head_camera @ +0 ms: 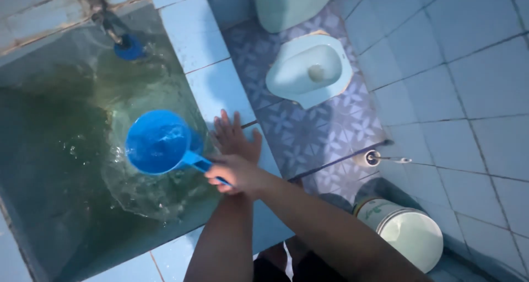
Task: Washing a small device and cleaning the bathroom area using water from a basin.
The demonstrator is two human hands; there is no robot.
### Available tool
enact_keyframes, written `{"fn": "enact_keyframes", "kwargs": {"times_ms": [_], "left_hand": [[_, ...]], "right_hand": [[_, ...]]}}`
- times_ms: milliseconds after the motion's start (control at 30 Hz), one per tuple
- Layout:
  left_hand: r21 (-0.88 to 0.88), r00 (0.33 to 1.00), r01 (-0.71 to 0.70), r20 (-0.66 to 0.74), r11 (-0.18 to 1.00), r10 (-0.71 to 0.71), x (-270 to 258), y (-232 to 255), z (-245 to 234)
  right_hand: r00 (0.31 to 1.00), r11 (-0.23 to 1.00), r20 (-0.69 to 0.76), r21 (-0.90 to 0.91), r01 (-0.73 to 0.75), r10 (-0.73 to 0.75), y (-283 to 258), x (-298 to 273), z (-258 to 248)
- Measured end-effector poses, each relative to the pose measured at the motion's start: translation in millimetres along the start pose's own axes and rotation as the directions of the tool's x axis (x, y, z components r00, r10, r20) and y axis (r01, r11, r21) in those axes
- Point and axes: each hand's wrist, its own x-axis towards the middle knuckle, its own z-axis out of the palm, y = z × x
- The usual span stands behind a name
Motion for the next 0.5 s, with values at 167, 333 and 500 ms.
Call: {"fn": "enact_keyframes", "kwargs": {"times_ms": [167,333,500], "left_hand": [[0.007,1.000,-0.009,-0.004,1.000,0.009,0.5,-1.0,6.0],[0.122,0.998,-0.029,-0.054,0.992,0.036,17.9,-19.1,37.8],[0.091,0.999,0.038,-0.015,0.995,-0.037,70.9,-2.8,20.4]], "right_hand": [[0.988,0.735,-0.068,0.676,-0.054,0.136,-25.8,-142.1,-59.2],[0.856,0.686,-0.464,0.700,0.198,0.227,57.3,-281.5,-141.7],[0.670,0.648,-0.620,0.714,0.267,0.408,146.7,-334.5,-232.1]]}}
